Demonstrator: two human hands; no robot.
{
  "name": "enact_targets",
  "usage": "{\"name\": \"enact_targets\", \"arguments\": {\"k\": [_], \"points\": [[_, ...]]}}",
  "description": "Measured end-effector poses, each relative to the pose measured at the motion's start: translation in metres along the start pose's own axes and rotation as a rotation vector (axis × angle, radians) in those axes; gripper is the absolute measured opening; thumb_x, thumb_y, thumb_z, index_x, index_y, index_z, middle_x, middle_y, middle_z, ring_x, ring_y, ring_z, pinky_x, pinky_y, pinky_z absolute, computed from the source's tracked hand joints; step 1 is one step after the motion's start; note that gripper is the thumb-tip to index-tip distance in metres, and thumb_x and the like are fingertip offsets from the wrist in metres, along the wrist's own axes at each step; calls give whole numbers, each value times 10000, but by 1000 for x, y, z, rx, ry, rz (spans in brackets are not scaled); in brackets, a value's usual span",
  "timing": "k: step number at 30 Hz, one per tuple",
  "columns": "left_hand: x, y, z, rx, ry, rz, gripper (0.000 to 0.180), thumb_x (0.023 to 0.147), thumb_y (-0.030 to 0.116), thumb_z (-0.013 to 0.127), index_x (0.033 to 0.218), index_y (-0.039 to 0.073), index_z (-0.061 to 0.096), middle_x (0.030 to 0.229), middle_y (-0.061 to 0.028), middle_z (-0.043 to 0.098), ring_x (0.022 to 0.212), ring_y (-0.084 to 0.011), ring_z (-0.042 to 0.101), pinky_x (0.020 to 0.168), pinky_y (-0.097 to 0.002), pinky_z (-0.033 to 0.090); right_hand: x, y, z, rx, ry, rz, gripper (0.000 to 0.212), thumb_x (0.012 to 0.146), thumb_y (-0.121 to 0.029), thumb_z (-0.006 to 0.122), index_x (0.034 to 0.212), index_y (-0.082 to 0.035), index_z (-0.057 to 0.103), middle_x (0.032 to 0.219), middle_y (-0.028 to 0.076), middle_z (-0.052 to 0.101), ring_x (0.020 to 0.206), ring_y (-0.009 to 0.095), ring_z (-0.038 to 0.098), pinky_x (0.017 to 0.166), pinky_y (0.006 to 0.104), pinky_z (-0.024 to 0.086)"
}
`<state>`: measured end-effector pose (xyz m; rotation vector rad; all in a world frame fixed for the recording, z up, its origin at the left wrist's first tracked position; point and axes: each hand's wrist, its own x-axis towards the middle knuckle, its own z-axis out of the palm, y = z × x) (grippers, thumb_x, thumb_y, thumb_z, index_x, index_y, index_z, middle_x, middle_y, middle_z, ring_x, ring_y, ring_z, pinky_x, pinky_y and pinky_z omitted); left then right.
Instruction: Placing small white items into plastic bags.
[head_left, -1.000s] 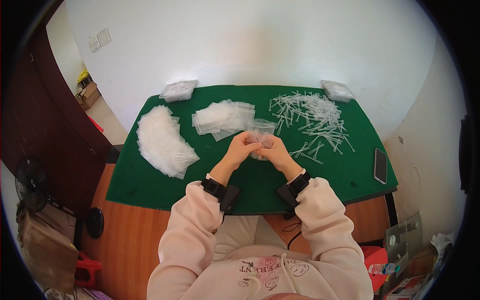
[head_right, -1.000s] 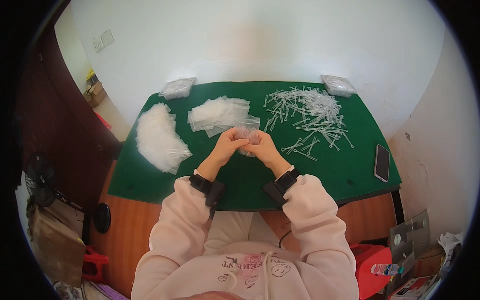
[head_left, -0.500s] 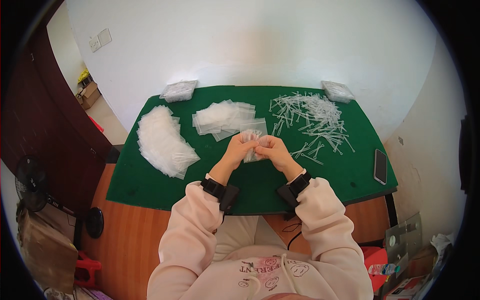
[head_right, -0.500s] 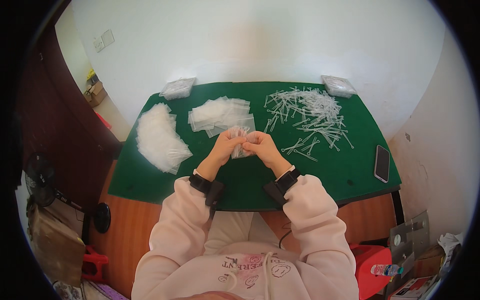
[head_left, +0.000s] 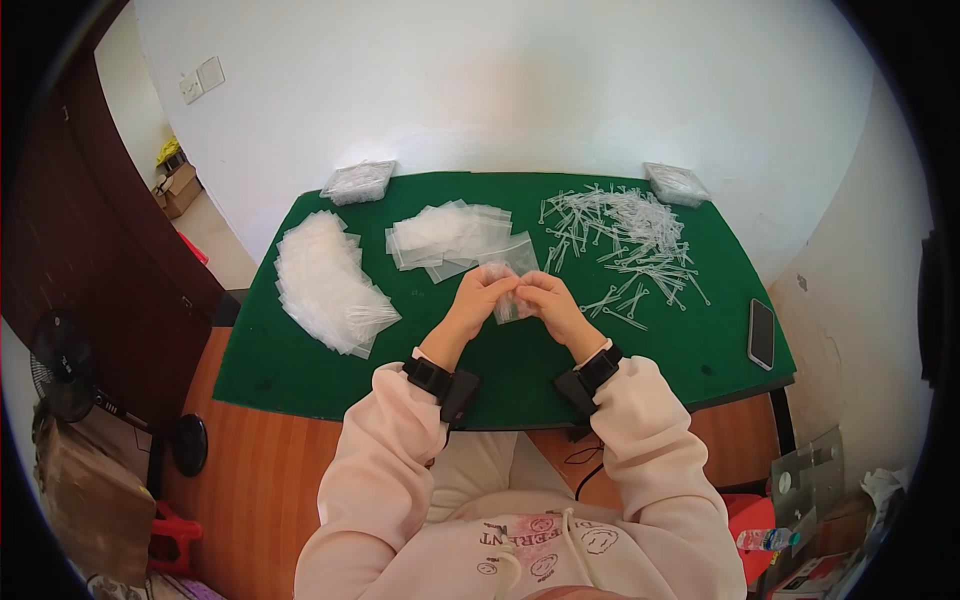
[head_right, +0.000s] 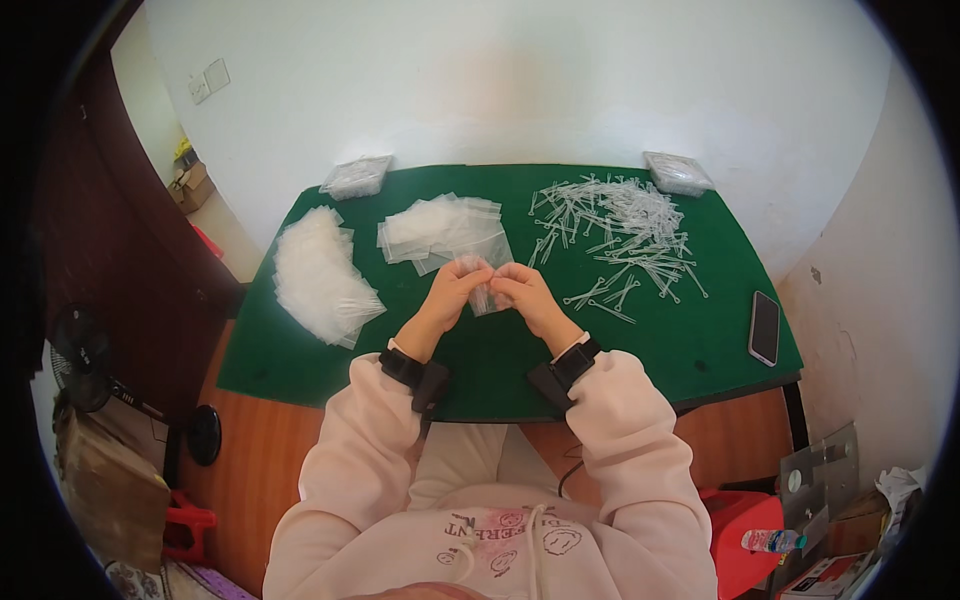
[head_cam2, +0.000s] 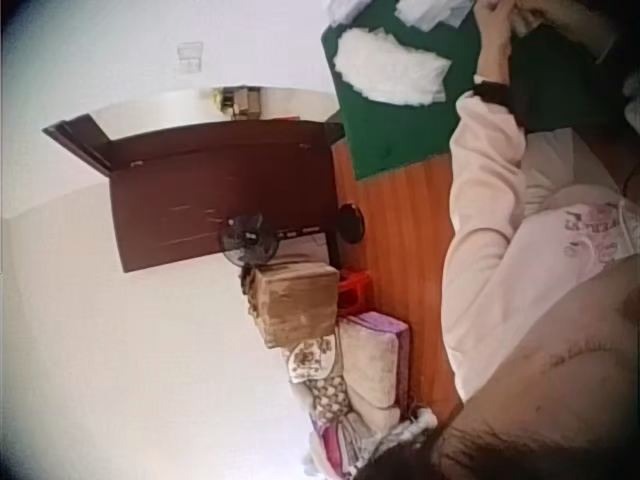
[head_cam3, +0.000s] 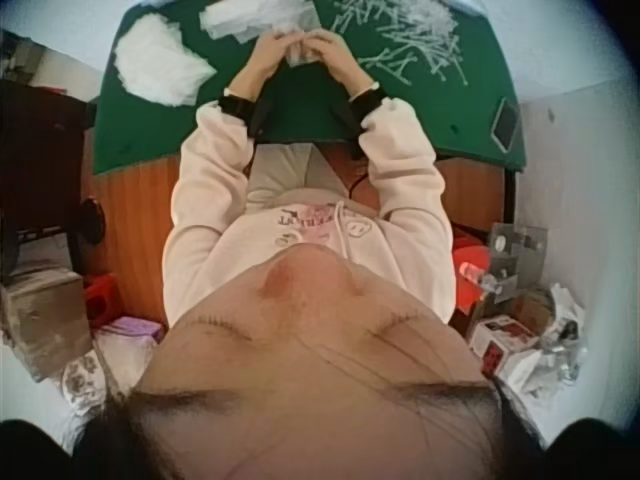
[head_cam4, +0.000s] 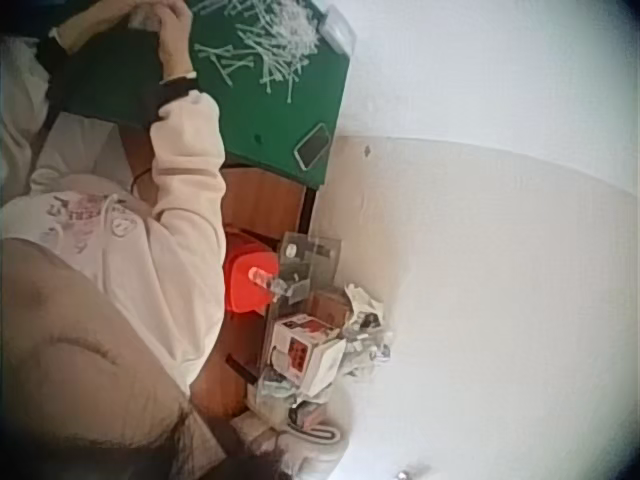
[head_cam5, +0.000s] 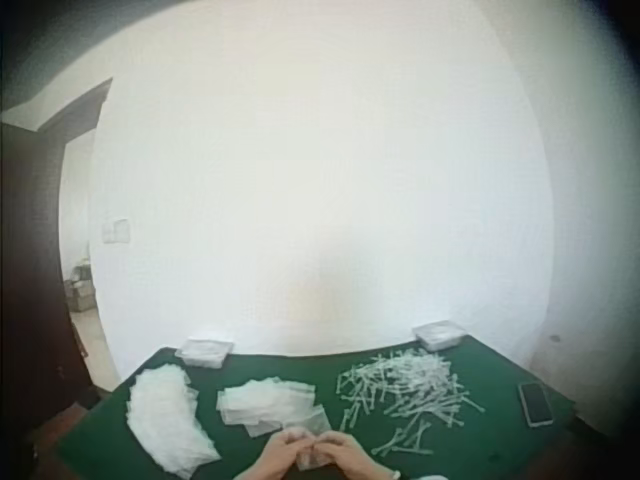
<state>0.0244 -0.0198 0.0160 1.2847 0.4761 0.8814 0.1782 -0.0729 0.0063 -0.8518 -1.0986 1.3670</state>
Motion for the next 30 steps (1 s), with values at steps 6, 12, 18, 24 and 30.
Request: {"name": "enact_targets", "arguments": {"k": [6,12,18,24,30], "points": [[2,-1,-2,-87,89,76,119,830,113,567,917,34,590,776,-7,575,728,-94,532,664,-228,418,-2,-3,4,-11,131,-31,103,834,-119,564,849,-32,618,743,-6,576,618,64,488,566,211,404],[4,-2,-3,-175,176,114,158,859,139,549,972,31,573,808,-10,566,740,-93,528,660,-243,437,-1,-1,8,-206,226,-117,137,812,-135,610,840,-15,669,689,-1,584,589,58,482,531,208,397],[7,-1,-5,-227,259,171,169,889,178,532,966,31,565,805,-18,554,755,-107,523,668,-255,441,-1,-2,3,-152,272,-154,111,782,-113,645,813,-8,667,680,-3,589,576,56,485,525,202,394],[5,0,-6,-217,244,229,149,882,185,548,924,43,562,774,-15,575,711,-102,536,659,-243,449,-3,-1,9,-299,113,-79,89,781,-103,642,777,-16,656,666,-18,576,578,48,482,523,191,382],[1,1,1,1,143,125,117,822,122,613,872,36,552,766,-36,584,685,-110,561,626,-244,463,0,2,2,-349,198,-131,86,788,-107,634,757,-27,628,666,-25,567,578,41,472,521,183,370]]}}
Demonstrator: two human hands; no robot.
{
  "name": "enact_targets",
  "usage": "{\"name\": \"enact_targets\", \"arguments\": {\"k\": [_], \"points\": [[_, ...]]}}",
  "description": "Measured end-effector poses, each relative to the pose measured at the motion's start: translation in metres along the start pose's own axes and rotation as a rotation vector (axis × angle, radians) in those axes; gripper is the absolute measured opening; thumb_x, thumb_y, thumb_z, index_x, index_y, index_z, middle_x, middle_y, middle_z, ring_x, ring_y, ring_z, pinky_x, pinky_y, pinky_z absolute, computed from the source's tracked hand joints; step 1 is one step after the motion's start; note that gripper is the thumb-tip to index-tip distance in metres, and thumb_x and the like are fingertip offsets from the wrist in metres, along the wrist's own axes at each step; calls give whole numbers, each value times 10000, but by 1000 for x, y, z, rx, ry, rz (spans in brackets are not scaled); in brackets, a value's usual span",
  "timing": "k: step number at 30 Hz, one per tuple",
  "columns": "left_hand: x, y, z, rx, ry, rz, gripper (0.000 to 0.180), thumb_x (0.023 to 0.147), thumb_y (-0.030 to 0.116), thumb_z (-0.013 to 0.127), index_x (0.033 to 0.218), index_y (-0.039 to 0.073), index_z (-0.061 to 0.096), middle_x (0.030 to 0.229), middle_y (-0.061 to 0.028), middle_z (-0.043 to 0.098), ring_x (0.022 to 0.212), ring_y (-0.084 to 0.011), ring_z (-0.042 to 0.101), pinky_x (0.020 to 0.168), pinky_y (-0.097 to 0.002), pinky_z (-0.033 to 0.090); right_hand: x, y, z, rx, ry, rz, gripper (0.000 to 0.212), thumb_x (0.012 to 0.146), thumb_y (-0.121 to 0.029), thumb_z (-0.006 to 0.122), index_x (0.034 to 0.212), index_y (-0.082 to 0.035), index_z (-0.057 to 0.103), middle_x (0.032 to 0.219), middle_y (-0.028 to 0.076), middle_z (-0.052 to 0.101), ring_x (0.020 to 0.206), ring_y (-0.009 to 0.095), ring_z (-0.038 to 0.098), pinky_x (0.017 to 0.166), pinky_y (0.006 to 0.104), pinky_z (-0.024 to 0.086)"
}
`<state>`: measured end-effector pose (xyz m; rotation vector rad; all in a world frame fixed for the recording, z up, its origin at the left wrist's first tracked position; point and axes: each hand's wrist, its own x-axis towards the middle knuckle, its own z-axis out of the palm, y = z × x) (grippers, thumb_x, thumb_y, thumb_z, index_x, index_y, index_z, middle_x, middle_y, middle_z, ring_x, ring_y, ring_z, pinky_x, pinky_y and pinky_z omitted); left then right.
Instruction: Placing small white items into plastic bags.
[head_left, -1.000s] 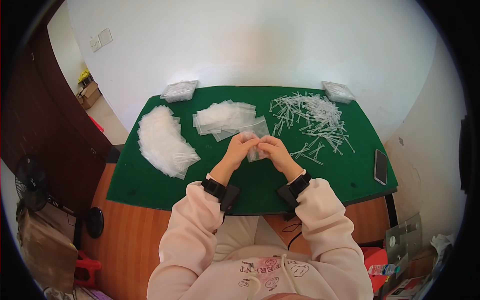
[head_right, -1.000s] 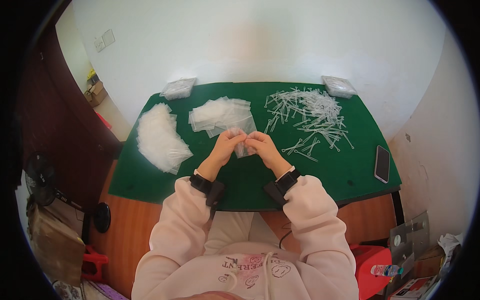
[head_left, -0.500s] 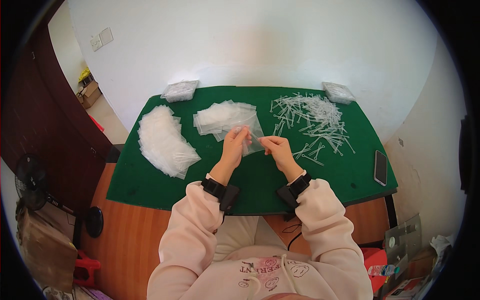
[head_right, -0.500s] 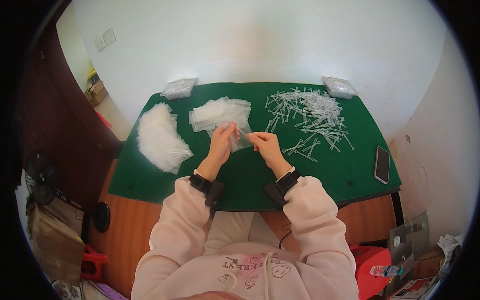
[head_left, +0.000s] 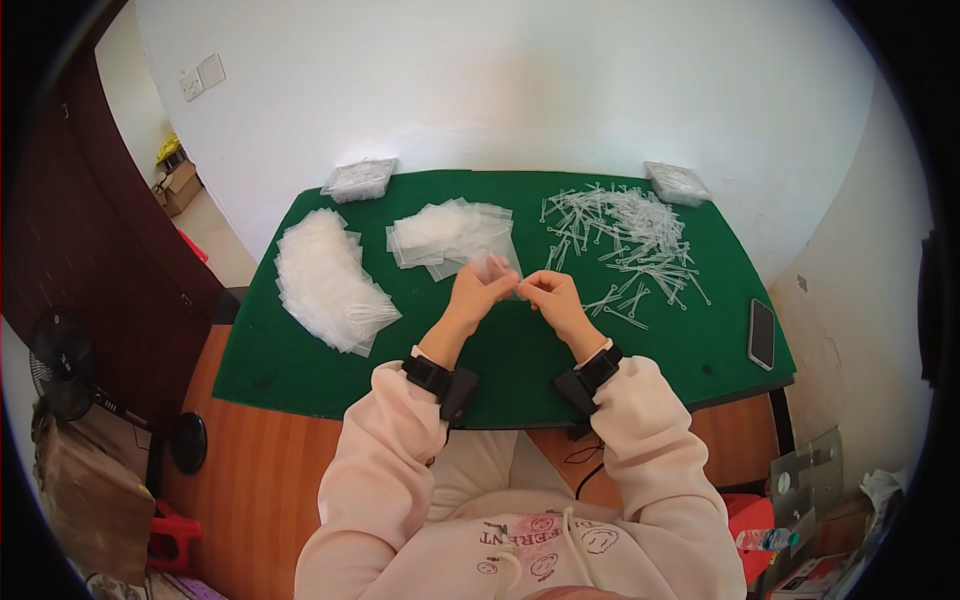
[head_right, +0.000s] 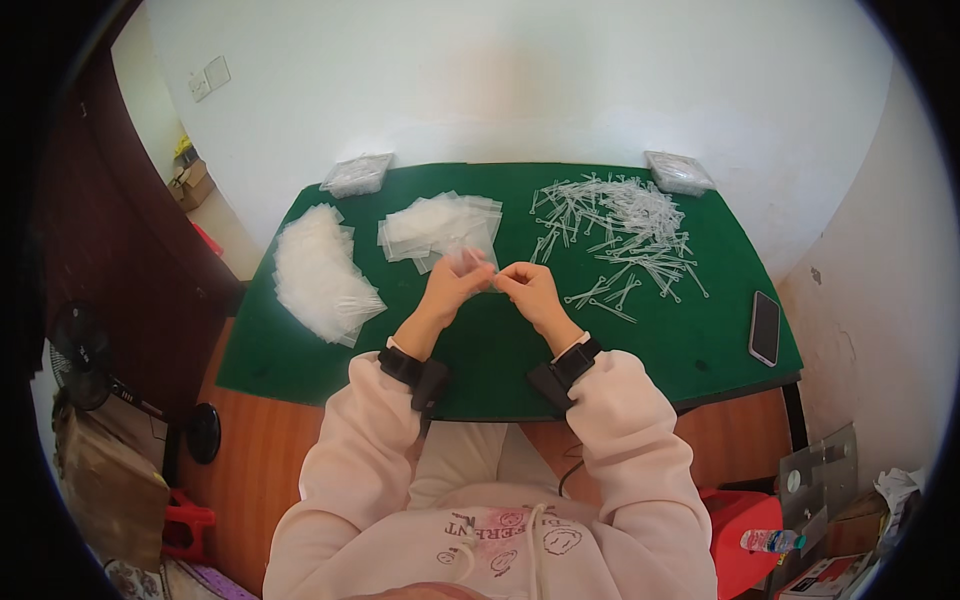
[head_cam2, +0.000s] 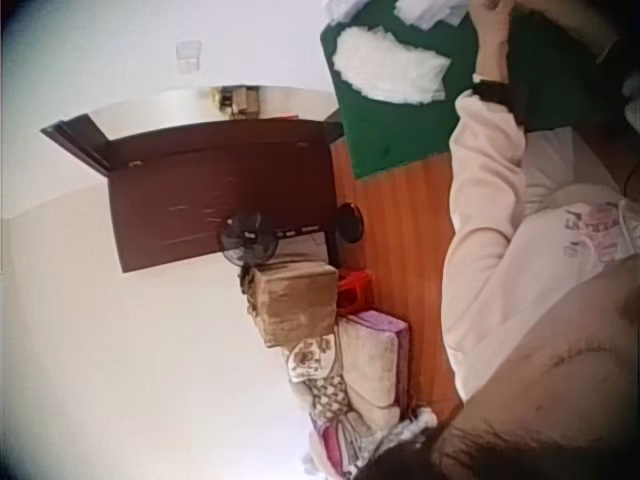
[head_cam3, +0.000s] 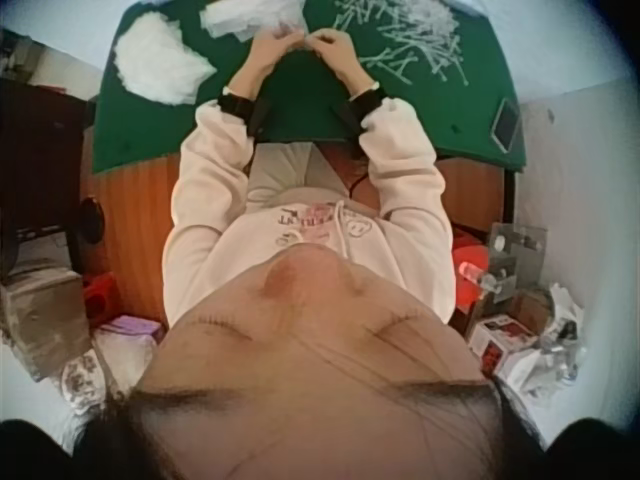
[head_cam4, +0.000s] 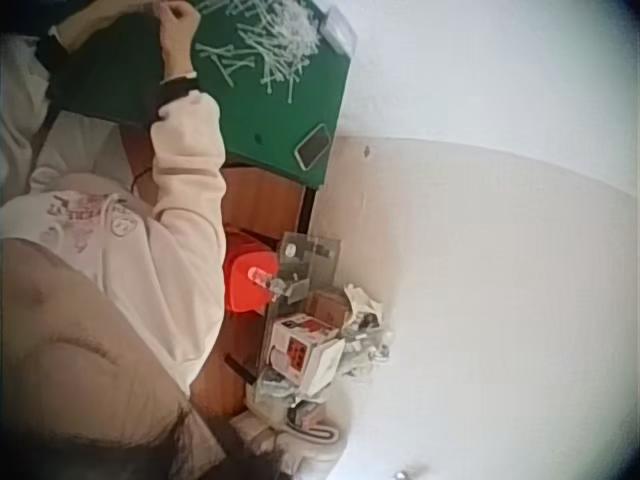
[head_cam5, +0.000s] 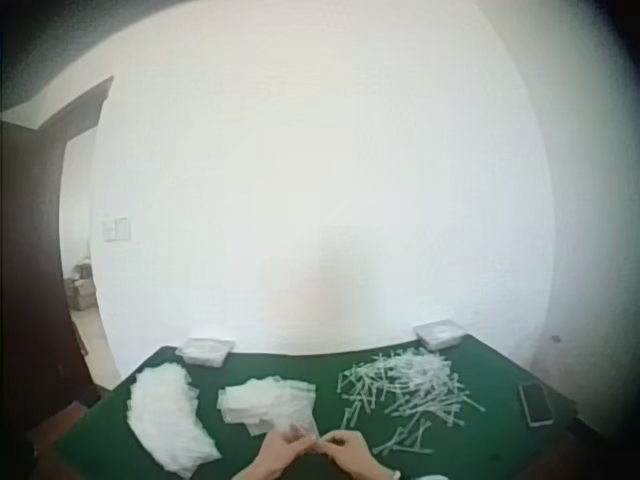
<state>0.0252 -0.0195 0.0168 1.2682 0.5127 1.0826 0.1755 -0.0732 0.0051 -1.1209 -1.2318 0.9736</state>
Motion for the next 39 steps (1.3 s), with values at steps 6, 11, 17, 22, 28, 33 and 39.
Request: {"name": "enact_targets", "arguments": {"k": [6,11,17,22,28,33,39], "points": [[2,-5,-5,96,-66,-76,199,787,65,629,939,20,509,812,-48,567,719,-131,579,648,-253,491,0,-2,1,22,32,-49,91,796,-111,620,750,-34,606,686,-20,587,586,36,478,517,187,356],[2,-7,-1,32,-96,5,301,776,24,604,1032,1,449,805,-43,545,718,-151,587,664,-276,511,-1,-2,5,39,17,-83,89,803,-106,607,756,-32,591,707,-18,589,603,37,479,530,187,361],[-1,-2,2,113,-57,111,342,768,0,592,1074,5,439,820,-50,555,733,-155,590,687,-280,512,2,0,0,-33,84,-154,75,813,-95,592,779,-30,573,671,-31,542,598,35,465,534,187,362],[2,0,-6,29,-59,18,307,776,33,620,1050,12,484,847,-60,581,750,-147,589,705,-267,501,4,3,0,-26,151,-182,65,812,-82,589,778,-31,567,647,-43,510,586,28,452,527,180,358],[2,0,-4,-165,20,-74,247,775,64,659,990,5,553,881,-61,603,781,-138,596,698,-262,486,2,4,1,19,43,-143,65,802,-74,599,761,-30,573,654,-45,522,582,22,450,520,175,356],[-1,-2,-2,-21,-74,-37,223,786,100,661,965,14,561,860,-53,604,763,-117,581,705,-242,477,0,2,1,-57,-15,-177,66,795,-72,613,756,-32,577,660,-45,534,587,20,456,521,174,360],[1,-1,-2,122,-48,39,337,753,73,666,1034,2,494,840,-72,592,743,-133,581,689,-256,485,-1,0,3,-21,9,-181,66,791,-74,619,756,-35,579,658,-44,540,584,21,451,518,173,350]]}}
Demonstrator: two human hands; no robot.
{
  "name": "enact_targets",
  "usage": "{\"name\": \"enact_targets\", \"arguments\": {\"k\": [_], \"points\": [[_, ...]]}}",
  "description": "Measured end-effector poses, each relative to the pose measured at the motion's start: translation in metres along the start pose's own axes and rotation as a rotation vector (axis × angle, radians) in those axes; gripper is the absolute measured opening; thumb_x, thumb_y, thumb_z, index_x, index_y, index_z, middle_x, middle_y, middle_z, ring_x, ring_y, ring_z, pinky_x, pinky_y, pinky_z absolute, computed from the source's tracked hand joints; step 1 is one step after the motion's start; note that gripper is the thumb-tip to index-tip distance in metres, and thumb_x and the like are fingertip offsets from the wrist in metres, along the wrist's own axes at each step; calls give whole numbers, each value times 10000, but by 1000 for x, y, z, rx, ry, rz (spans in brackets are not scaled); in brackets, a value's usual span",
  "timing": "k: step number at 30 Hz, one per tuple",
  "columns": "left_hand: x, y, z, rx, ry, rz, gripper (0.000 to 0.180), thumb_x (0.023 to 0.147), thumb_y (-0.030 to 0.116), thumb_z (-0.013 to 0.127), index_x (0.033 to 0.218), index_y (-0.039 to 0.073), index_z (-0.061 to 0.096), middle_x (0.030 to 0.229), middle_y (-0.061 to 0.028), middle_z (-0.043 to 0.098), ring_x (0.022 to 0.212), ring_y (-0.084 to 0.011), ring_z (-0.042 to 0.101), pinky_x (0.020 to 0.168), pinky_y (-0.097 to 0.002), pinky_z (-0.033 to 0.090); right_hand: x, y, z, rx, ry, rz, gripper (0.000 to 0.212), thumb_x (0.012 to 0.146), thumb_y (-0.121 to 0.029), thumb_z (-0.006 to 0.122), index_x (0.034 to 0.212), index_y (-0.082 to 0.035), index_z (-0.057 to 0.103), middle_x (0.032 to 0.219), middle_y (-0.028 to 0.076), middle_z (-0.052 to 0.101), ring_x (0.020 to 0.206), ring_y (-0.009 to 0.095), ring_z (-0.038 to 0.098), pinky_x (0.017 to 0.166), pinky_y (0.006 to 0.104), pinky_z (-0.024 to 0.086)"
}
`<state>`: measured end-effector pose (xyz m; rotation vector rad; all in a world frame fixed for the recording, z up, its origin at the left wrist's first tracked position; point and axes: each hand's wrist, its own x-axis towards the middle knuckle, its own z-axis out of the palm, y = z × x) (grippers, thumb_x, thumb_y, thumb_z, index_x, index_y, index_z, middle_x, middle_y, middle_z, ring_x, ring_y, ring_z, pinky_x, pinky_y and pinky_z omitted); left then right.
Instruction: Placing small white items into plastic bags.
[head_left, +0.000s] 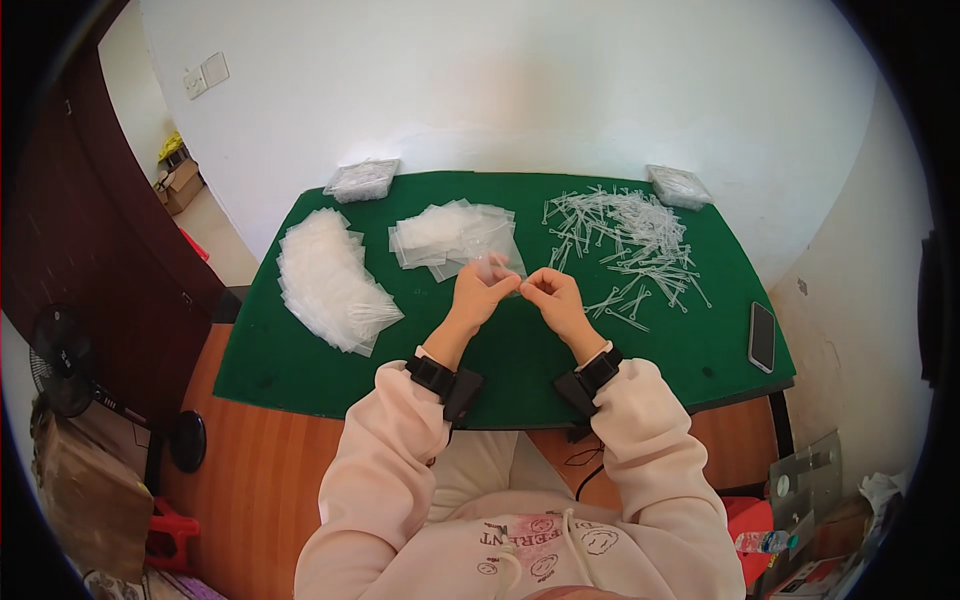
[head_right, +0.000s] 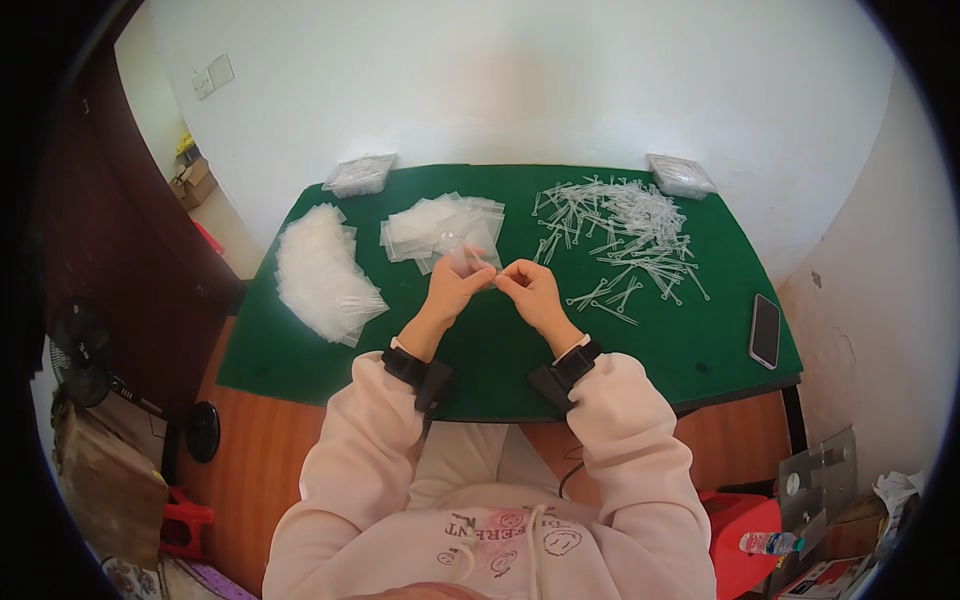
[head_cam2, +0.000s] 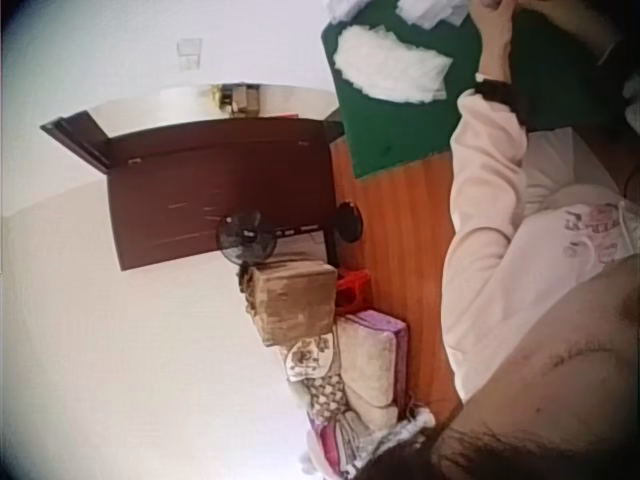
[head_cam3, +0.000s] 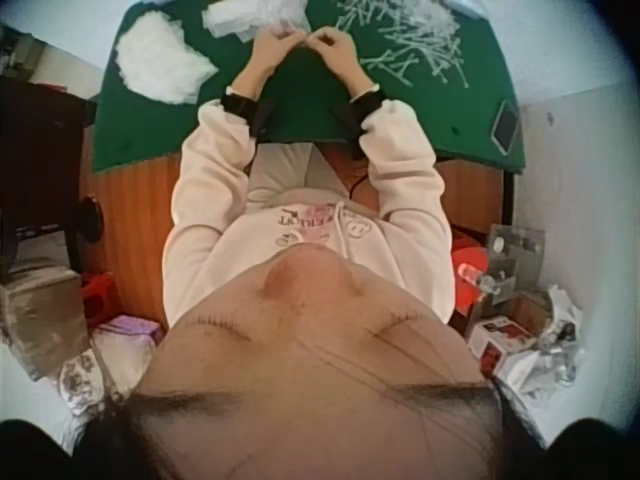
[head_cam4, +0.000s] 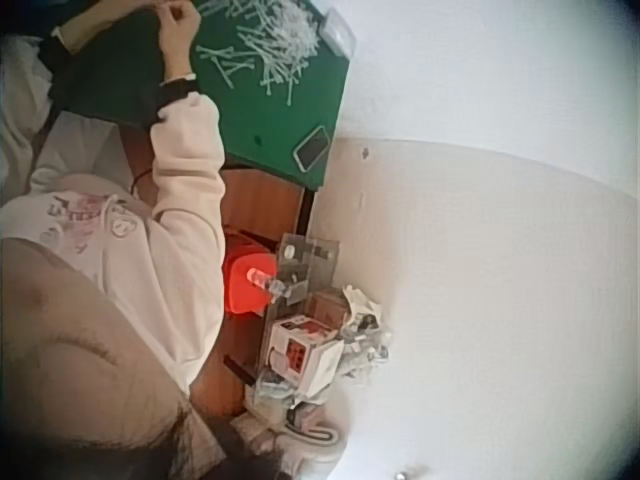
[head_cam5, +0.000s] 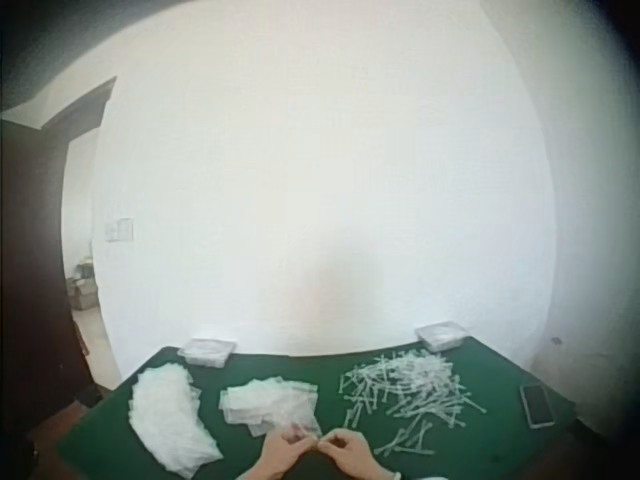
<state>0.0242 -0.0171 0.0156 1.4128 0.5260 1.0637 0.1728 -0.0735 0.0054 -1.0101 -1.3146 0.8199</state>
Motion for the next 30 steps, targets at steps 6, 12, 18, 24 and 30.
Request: {"name": "enact_targets", "arguments": {"k": [6,12,18,24,30], "points": [[0,-1,2,-99,56,23,456,721,19,632,1112,10,397,798,-74,561,701,-159,584,654,-279,488,0,-1,1,35,28,22,75,787,-80,622,748,-40,572,641,-54,516,570,16,428,509,171,323],[2,2,-8,-66,120,-1,400,729,10,607,1091,9,436,805,-61,558,729,-150,583,650,-269,481,1,0,-3,30,85,28,80,808,-86,601,751,-51,557,649,-56,496,577,25,418,519,169,317],[1,8,-7,-189,145,-56,260,782,59,604,1027,-3,545,842,-50,596,754,-127,574,663,-242,462,3,-4,-3,103,163,22,77,794,-91,616,761,-41,568,634,-65,489,562,11,407,504,169,308],[-1,7,-5,-54,-53,-133,224,822,131,611,1019,25,589,894,-41,615,777,-106,572,671,-238,456,1,-10,-2,162,178,39,89,806,-115,617,784,-40,574,649,-68,492,560,6,401,502,165,306],[1,0,-10,27,-89,-146,214,836,176,615,985,23,620,850,-10,620,741,-75,558,637,-213,434,3,-5,-6,201,149,16,97,821,-129,605,810,-34,590,645,-45,509,565,31,426,516,176,322]]}}
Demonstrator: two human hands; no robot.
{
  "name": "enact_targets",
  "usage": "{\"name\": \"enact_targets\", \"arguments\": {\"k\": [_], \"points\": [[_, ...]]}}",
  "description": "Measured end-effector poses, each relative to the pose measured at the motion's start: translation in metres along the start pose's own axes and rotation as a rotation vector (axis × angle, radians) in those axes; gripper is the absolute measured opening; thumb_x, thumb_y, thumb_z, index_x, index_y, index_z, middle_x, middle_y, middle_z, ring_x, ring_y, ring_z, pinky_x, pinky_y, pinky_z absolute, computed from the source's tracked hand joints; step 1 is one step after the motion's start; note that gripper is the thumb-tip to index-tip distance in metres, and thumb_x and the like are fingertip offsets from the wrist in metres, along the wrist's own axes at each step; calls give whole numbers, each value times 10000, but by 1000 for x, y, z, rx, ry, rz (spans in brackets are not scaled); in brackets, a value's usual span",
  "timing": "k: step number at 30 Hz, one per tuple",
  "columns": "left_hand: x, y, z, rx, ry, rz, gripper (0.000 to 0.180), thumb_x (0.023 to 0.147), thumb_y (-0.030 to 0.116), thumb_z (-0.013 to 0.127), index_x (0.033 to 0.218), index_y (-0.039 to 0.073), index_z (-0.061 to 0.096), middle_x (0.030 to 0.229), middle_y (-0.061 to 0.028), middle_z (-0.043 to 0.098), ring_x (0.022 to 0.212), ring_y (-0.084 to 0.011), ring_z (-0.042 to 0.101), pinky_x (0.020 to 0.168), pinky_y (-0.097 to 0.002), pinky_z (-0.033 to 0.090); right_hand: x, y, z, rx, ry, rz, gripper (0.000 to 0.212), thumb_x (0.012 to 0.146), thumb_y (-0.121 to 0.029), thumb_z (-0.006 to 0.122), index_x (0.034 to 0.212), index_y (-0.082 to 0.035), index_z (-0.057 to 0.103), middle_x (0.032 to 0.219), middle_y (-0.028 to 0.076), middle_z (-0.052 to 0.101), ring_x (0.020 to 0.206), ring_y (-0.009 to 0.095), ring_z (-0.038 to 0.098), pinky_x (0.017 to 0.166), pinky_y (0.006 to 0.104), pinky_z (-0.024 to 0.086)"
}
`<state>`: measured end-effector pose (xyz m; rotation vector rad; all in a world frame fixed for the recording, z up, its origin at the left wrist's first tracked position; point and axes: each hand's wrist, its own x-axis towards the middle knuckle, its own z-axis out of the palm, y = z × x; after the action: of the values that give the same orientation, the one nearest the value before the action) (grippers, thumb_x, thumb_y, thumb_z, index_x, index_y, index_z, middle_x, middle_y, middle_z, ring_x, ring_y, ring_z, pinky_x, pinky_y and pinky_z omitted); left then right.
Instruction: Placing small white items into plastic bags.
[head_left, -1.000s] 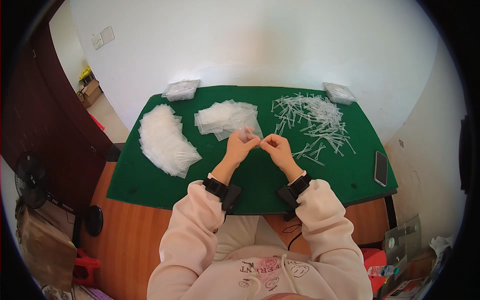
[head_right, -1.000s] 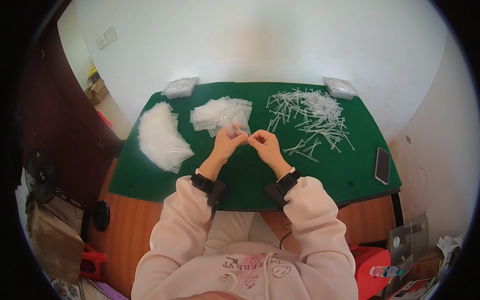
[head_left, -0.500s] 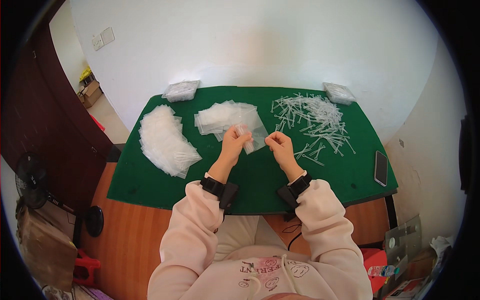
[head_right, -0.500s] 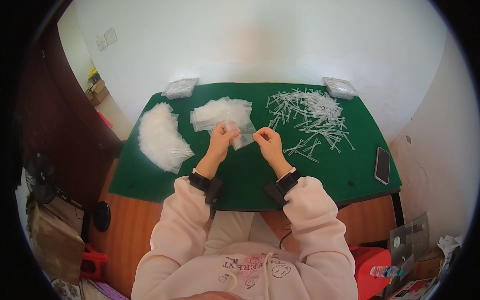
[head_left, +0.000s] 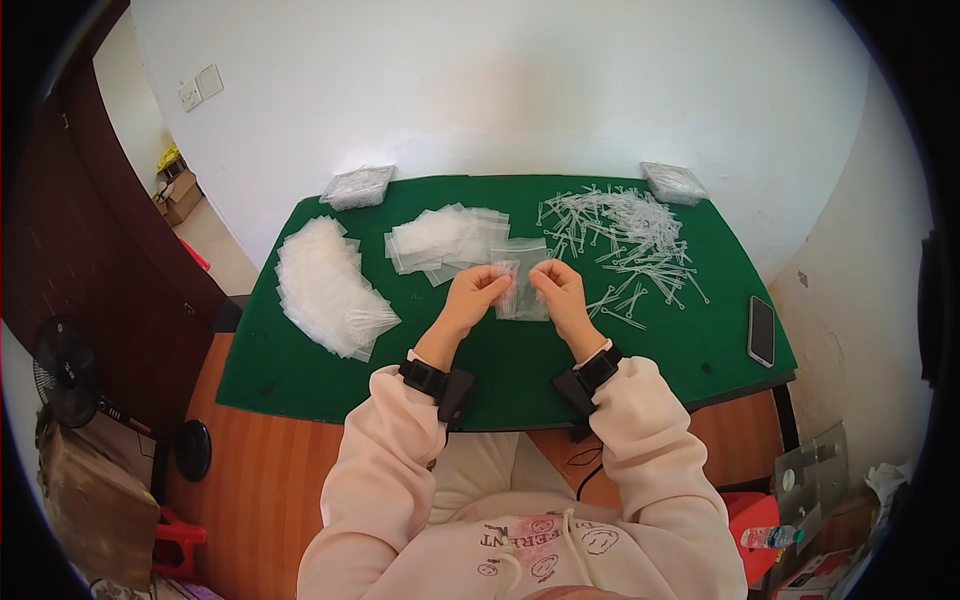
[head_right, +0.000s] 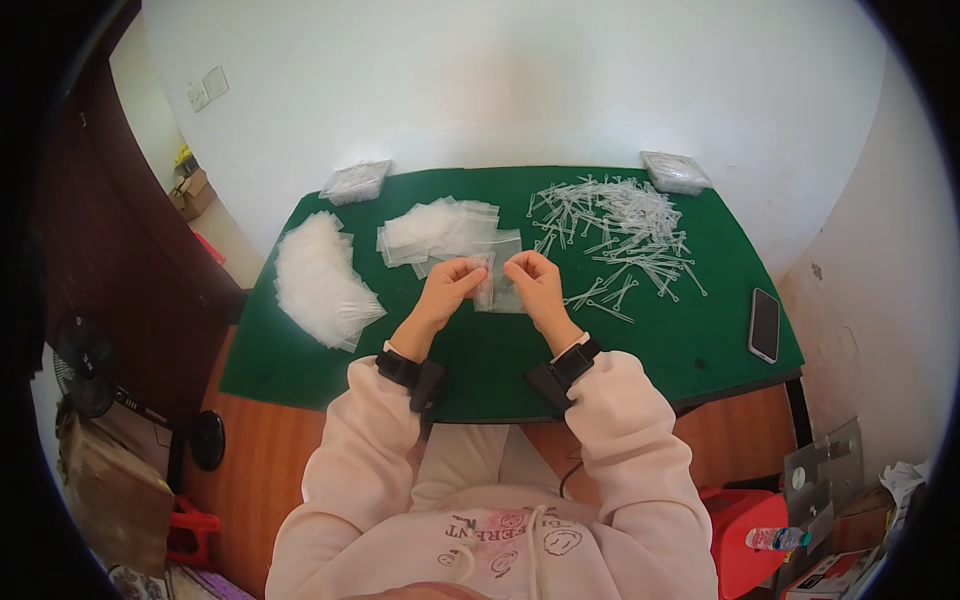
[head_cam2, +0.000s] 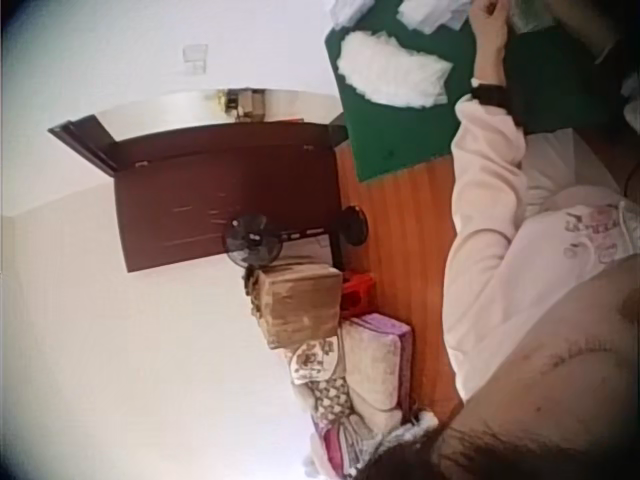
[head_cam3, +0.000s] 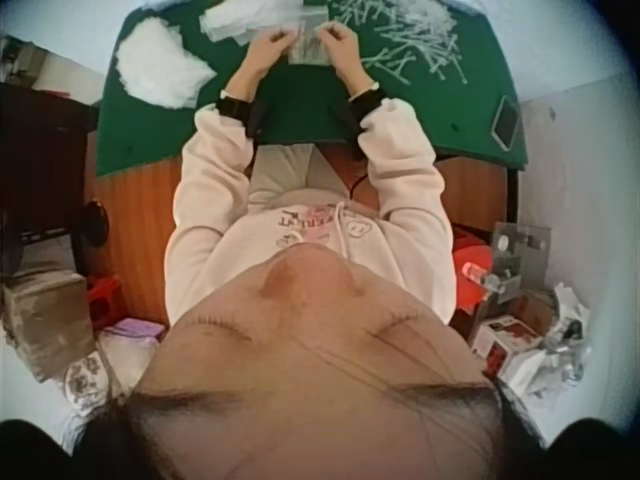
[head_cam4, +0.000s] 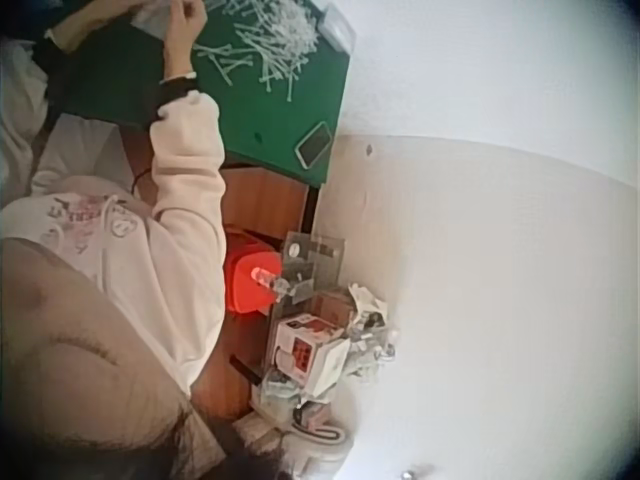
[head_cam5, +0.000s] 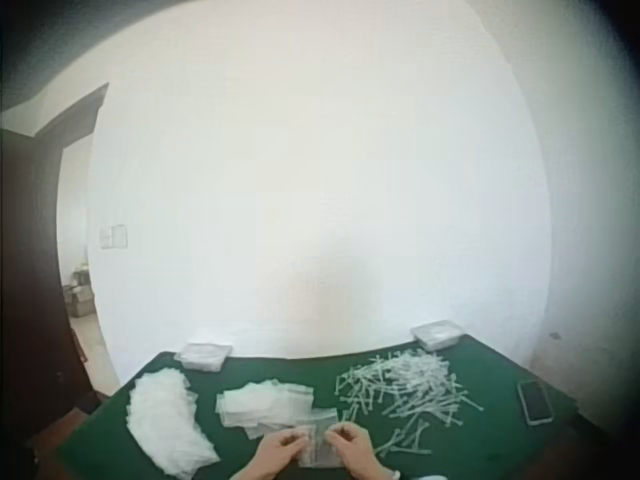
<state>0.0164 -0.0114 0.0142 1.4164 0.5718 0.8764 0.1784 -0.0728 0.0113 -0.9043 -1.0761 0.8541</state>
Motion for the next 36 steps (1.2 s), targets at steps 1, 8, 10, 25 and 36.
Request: {"name": "enact_targets", "arguments": {"k": [1,8,10,25,36], "points": [[0,1,1,0,-1,-1,214,836,176,615,985,23,620,850,-10,620,741,-75,558,637,-213,434,-1,-3,1,36,2,27,102,825,-133,600,819,-31,594,643,-34,516,569,40,434,524,181,325],[-4,9,1,140,-150,-30,173,828,176,624,882,13,642,723,20,585,610,-42,479,543,-187,373,-3,-9,1,40,-29,102,108,820,-132,606,821,-24,612,634,-17,530,550,68,456,526,199,339],[-5,9,4,101,-108,-18,168,830,173,621,885,16,643,725,24,582,617,-42,476,552,-185,373,-3,-8,0,66,-68,119,111,820,-134,607,819,-23,613,636,-14,533,548,73,461,527,202,341],[-1,6,1,89,73,67,184,869,190,560,841,19,624,665,48,504,589,-24,410,531,-187,333,-3,1,1,-86,-78,78,115,799,-123,629,763,-15,607,616,-37,536,537,33,452,482,194,340],[-2,-1,9,468,-19,272,168,815,162,547,780,0,572,638,-50,536,571,-111,459,541,-262,385,-2,7,-3,-241,-197,145,120,758,-113,617,694,-13,598,601,-38,527,547,33,450,490,197,348]]}}
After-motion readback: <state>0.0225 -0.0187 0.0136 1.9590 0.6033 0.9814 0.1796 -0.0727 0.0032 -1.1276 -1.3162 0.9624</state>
